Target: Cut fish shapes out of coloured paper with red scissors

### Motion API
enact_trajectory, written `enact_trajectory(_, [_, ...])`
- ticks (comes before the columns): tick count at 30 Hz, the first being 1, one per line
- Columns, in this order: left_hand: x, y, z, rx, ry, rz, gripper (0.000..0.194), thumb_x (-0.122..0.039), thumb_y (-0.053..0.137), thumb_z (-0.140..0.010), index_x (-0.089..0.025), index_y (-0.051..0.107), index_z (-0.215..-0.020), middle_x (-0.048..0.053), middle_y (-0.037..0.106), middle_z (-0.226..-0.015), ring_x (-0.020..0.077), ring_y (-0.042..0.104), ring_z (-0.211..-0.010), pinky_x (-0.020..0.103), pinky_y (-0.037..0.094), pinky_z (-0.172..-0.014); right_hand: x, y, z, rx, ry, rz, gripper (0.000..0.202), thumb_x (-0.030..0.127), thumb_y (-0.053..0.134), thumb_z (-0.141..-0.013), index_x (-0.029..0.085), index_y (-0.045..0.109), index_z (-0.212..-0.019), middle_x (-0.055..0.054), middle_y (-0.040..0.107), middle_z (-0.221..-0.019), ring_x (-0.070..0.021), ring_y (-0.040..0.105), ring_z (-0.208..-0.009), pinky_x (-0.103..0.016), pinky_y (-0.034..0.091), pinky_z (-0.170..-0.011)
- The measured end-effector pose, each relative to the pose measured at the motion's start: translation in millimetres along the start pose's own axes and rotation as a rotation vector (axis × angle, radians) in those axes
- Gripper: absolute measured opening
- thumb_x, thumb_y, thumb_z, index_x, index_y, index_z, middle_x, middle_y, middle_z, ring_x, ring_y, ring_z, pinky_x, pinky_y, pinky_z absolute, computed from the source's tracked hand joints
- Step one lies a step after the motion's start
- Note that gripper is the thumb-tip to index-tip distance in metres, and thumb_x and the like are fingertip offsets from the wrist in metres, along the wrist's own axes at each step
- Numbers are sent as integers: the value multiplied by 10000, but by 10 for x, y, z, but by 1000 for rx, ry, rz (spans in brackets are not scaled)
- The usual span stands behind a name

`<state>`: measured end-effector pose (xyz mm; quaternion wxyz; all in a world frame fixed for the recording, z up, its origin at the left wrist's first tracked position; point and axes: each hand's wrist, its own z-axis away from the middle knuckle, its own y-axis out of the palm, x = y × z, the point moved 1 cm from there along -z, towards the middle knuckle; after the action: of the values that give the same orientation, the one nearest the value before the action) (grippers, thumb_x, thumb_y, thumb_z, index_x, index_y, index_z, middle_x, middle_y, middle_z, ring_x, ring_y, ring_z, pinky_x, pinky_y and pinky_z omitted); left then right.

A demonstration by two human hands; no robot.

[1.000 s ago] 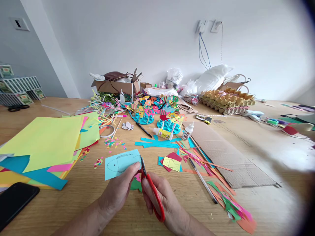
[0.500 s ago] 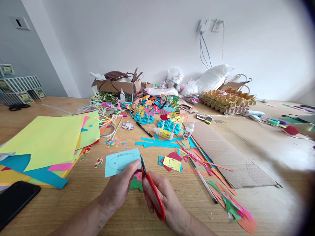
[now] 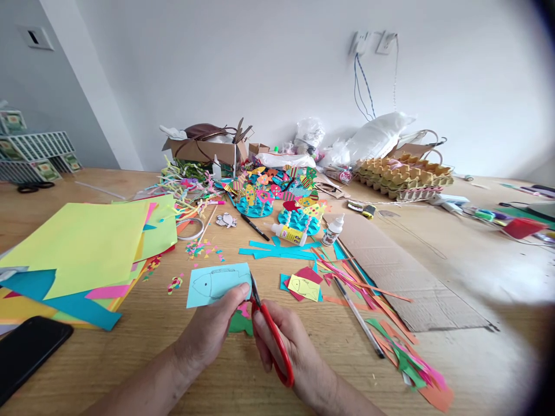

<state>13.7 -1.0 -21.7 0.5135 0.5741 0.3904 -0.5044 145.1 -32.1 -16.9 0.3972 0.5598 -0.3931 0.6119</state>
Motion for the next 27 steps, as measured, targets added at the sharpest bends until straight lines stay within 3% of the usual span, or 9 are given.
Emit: enact_trajectory(27, [-154,2,-67,161,-67,120,207,-348,561,-695,-145,604,-697,24,572,-673,171,488,-671,299,418,-652,-87,-8,-34,17,26,-48,502,653,404,-802,175,421,-651,70,379,-420,-41,323,-326,-134,256,-312])
